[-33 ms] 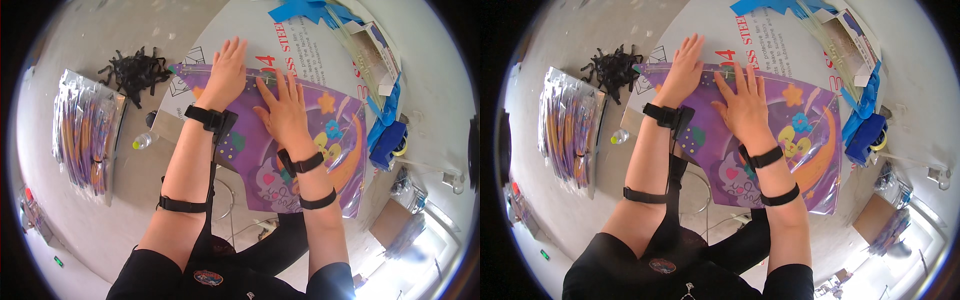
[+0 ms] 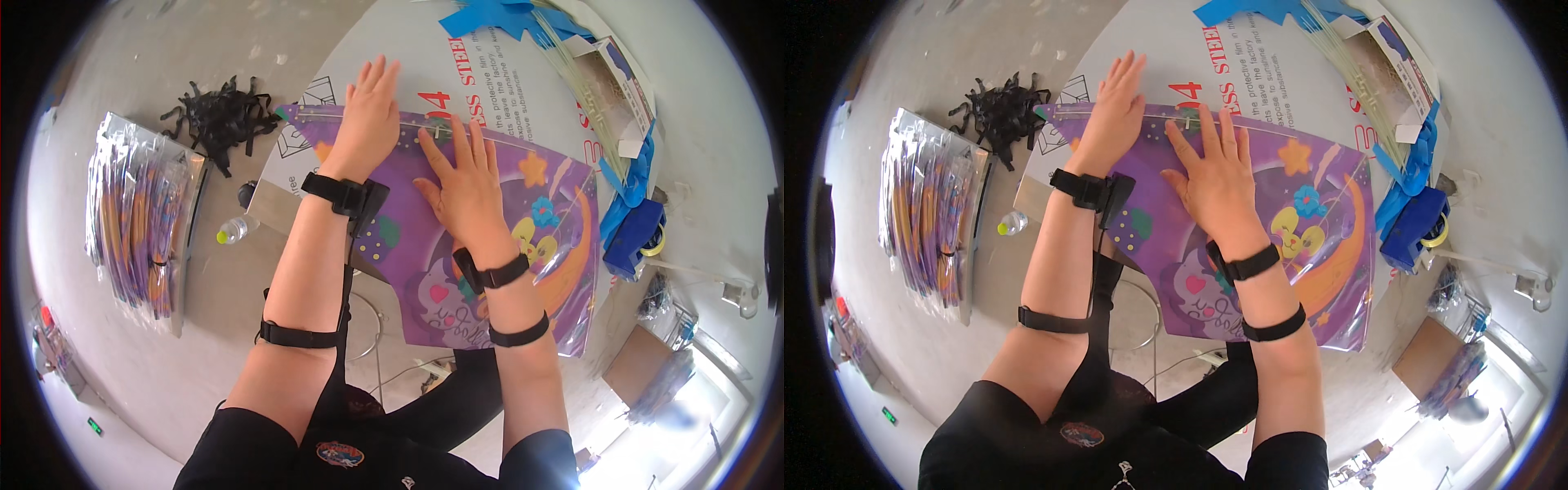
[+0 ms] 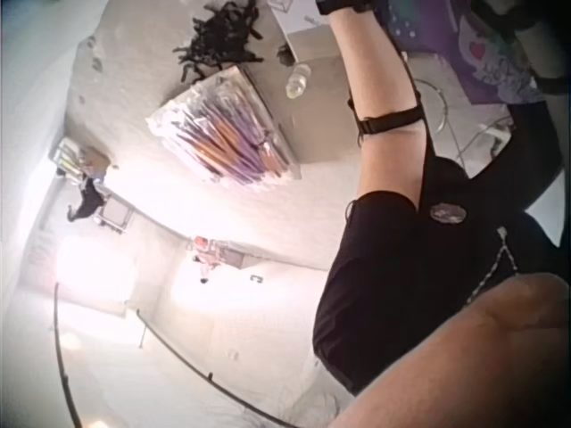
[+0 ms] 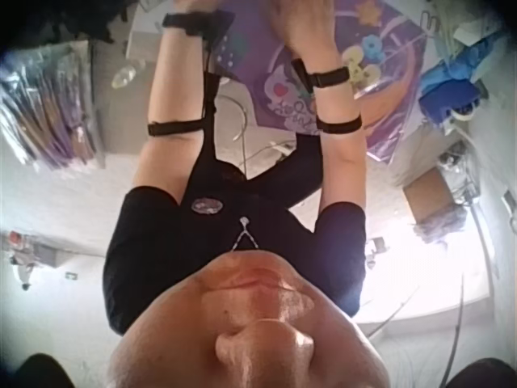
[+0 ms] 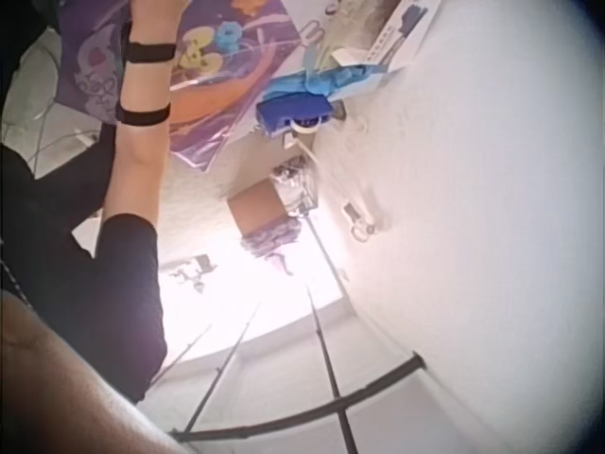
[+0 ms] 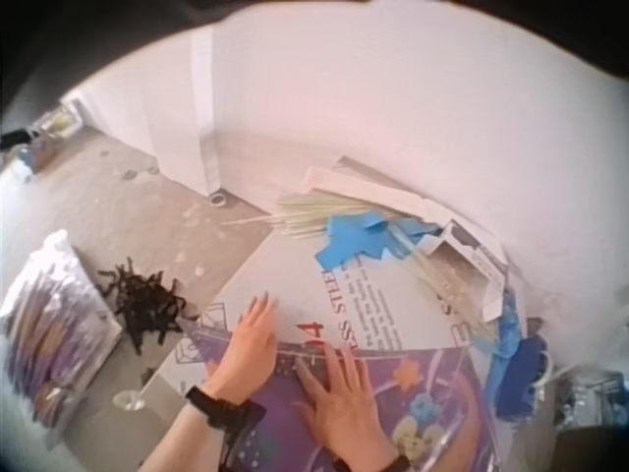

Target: Assembling a decorative kite by attaching support rods and ribbons to the kite skin.

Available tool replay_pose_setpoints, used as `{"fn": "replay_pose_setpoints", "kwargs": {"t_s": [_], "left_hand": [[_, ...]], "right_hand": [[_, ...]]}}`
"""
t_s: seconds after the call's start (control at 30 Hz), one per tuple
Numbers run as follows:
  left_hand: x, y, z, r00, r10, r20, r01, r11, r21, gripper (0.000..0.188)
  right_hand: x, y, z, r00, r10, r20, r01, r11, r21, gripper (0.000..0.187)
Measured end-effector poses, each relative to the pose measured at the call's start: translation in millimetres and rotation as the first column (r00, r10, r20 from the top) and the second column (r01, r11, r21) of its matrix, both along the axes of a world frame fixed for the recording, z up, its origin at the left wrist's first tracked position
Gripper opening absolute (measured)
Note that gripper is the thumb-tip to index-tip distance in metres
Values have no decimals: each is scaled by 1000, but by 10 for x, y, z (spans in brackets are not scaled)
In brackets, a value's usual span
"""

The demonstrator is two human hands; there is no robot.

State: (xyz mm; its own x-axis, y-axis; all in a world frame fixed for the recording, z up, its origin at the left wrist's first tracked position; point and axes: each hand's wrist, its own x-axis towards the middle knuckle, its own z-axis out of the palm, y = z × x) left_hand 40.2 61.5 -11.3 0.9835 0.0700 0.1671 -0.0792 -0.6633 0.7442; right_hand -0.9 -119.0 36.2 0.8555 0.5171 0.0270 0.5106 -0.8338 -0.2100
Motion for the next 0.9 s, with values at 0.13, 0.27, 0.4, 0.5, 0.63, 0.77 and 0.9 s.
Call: {"fn": "replay_pose_setpoints", "kwargs": {"t_s": [0.13, 0.27, 0.4, 0.5, 0.63, 0.77, 0.9], "left_hand": [[66, 37, 34, 991, 114, 73, -111, 993, -48, 51], [63, 137, 56, 957, 257, 135, -245, 965, -98, 45], [93, 225, 234, 886, 434, 163, -369, 873, -319, 38], [95, 347, 286, 848, 520, 104, -403, 760, -510, 37], [175, 286, 544, 843, 524, 120, -378, 737, -561, 37], [-95, 296, 475, 807, 539, 243, -274, 706, -653, 39], [-814, 239, 914, 852, 445, 275, -156, 717, -679, 39]], "right_hand": [[-84, -65, -75, 1000, -15, -1, 15, 1000, 10, 61], [-102, -90, -35, 998, -58, -8, 59, 994, 89, 67], [-359, -94, 222, 988, -113, -102, 126, 984, 126, 80], [-832, 167, 260, 961, -108, -254, 133, 988, 84, 84], [-1152, 222, 82, 977, -153, -147, 156, 988, 12, 78], [-1314, 336, -111, 978, -202, -58, 199, 979, -50, 69], [-1324, 248, -290, 978, -205, 40, 202, 977, 66, 51]]}}
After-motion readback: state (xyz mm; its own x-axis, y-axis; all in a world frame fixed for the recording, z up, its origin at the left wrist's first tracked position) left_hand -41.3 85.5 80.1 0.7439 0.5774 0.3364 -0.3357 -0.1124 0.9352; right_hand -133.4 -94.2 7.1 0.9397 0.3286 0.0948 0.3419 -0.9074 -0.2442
